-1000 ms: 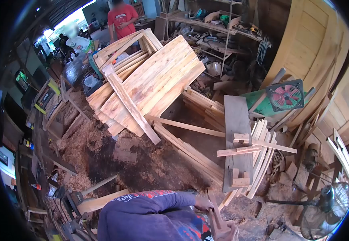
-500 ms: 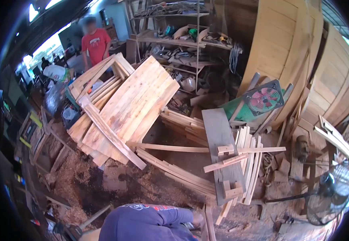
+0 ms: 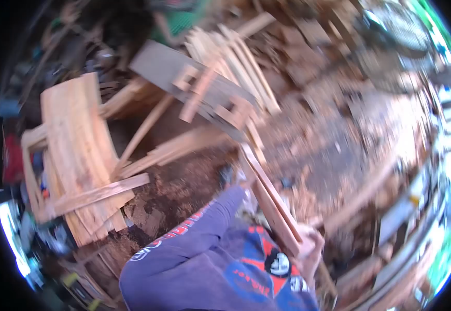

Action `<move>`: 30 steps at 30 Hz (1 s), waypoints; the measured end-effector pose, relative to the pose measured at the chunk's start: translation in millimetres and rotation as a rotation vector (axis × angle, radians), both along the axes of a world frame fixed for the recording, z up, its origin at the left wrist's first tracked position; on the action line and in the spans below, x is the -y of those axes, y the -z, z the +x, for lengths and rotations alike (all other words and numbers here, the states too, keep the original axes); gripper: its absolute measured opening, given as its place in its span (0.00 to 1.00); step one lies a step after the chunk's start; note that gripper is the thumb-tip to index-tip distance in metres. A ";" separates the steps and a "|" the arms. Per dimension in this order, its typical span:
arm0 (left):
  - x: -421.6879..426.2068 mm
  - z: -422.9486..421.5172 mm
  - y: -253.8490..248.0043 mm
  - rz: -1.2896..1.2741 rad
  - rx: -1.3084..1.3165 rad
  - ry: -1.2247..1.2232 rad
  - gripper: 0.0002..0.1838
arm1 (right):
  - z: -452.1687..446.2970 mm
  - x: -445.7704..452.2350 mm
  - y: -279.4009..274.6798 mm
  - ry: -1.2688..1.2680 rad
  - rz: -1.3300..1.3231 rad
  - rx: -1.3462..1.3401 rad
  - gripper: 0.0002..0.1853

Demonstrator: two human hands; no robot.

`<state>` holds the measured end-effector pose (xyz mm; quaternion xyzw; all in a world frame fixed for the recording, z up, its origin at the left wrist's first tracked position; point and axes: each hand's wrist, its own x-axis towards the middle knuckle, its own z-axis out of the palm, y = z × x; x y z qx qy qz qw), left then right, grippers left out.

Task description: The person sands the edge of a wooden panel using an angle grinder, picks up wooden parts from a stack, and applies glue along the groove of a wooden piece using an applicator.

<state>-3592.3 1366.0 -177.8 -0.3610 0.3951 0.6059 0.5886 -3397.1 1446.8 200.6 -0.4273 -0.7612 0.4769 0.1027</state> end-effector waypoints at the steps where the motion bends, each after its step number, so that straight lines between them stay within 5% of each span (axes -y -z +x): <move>1: -15.5 8.3 2.7 -0.038 0.042 -0.022 0.28 | 10.3 -6.5 9.3 0.135 -0.130 -0.040 0.47; 2: -27.7 15.8 4.2 -0.074 0.064 -0.039 0.28 | 39.4 -17.2 37.2 0.315 -0.342 -0.072 0.48; 4: -49.7 30.5 14.4 -0.133 0.077 -0.067 0.30 | 57.3 -53.8 43.2 0.193 -0.271 0.011 0.49; 5: -47.9 38.7 28.9 -0.126 0.069 -0.080 0.30 | 40.8 -46.0 17.9 -0.108 0.017 0.120 0.48; 11: -106.3 101.3 88.7 -0.164 -0.050 -0.167 0.30 | 113.9 -151.3 41.7 -0.065 -0.161 0.127 0.48; 15: -169.4 124.3 57.0 -0.271 -0.047 0.076 0.37 | 163.7 -195.4 38.4 0.071 -0.228 0.090 0.49; 18: -211.3 159.4 9.0 -0.069 -0.129 0.235 0.37 | 181.4 -232.3 -4.2 0.163 -0.267 0.083 0.47; 21: -237.6 195.1 48.5 -0.109 0.147 0.423 0.39 | 199.8 -242.6 -55.3 0.263 -0.192 0.165 0.45; 23: -282.9 213.2 18.0 -0.094 0.292 0.605 0.42 | 228.7 -234.2 -66.5 0.417 -0.169 0.200 0.45; 27: -366.6 259.5 -38.3 -0.131 0.135 0.941 0.47 | 268.7 -205.5 -74.4 0.609 -0.048 0.164 0.43; 30: -413.0 283.3 -27.6 -0.021 0.164 1.017 0.49 | 284.4 -176.8 -72.0 0.721 0.041 0.215 0.43</move>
